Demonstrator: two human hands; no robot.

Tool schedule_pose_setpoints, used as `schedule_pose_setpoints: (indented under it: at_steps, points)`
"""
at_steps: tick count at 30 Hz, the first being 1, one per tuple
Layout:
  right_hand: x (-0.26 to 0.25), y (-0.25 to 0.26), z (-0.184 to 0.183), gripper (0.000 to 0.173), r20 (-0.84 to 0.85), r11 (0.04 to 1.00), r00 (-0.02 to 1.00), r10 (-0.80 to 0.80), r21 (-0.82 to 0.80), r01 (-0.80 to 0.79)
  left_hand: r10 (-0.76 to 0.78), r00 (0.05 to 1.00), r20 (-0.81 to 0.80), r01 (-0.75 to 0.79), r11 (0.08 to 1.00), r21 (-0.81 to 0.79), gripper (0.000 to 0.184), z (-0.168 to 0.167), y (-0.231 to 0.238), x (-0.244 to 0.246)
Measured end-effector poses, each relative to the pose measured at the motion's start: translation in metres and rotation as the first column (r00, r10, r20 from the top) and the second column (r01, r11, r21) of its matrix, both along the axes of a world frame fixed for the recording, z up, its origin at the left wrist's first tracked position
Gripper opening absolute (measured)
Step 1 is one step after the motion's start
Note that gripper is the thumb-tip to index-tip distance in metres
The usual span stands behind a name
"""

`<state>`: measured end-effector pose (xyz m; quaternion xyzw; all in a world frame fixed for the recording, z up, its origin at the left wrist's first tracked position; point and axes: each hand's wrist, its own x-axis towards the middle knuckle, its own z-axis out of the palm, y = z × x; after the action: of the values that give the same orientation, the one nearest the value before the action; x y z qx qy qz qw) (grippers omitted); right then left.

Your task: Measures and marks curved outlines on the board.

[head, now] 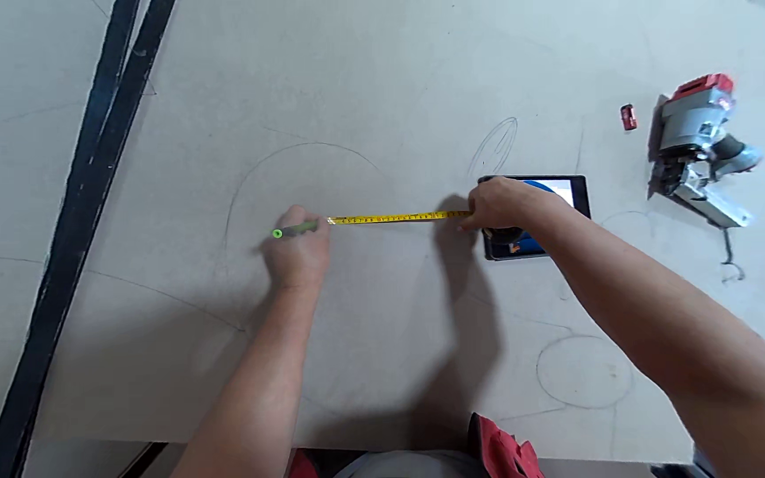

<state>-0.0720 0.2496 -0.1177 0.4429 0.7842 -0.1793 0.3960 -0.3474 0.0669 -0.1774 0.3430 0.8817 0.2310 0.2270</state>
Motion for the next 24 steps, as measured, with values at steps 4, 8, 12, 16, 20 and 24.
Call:
schedule_pose_setpoints:
  at_steps: [4, 8, 12, 16, 20, 24]
  points:
    - [0.060, 0.012, 0.007, 0.057, 0.047, 0.994, 0.994, -0.103, 0.028, 0.102, -0.027, 1.000, -0.009, 0.027, 1.000, 0.005, 0.019, -0.003, -0.001, -0.003]
    - [0.122, 0.037, 0.005, 0.059, 0.076, 0.973, 0.975, -0.211, 0.114, 0.201, -0.023, 1.000, -0.014, 0.023, 1.000, -0.007, 0.019, -0.002, 0.000, -0.003]
    - [0.149, 0.049, 0.010, 0.065, -0.003, 0.931, 0.952, -0.307, 0.204, 0.302, -0.027, 1.000, -0.017, 0.027, 0.999, 0.022, 0.018, -0.004, -0.001, -0.004]
    - [0.086, 0.040, 0.015, 0.048, -0.206, 0.976, 0.967, -0.153, 0.121, 0.181, -0.027, 0.999, -0.019, 0.028, 0.999, 0.028, 0.019, -0.005, -0.002, -0.003]
    - [-0.016, 0.024, -0.010, 0.047, -0.401, 0.996, 0.912, 0.088, 0.030, -0.083, -0.016, 1.000, 0.014, 0.015, 0.998, 0.066, 0.018, -0.008, -0.003, -0.003]
    - [-0.081, 0.021, -0.029, 0.044, -0.420, 0.985, 0.892, 0.168, 0.028, -0.173, 0.013, 0.999, 0.044, -0.017, 0.995, 0.095, 0.017, -0.010, -0.001, -0.004]
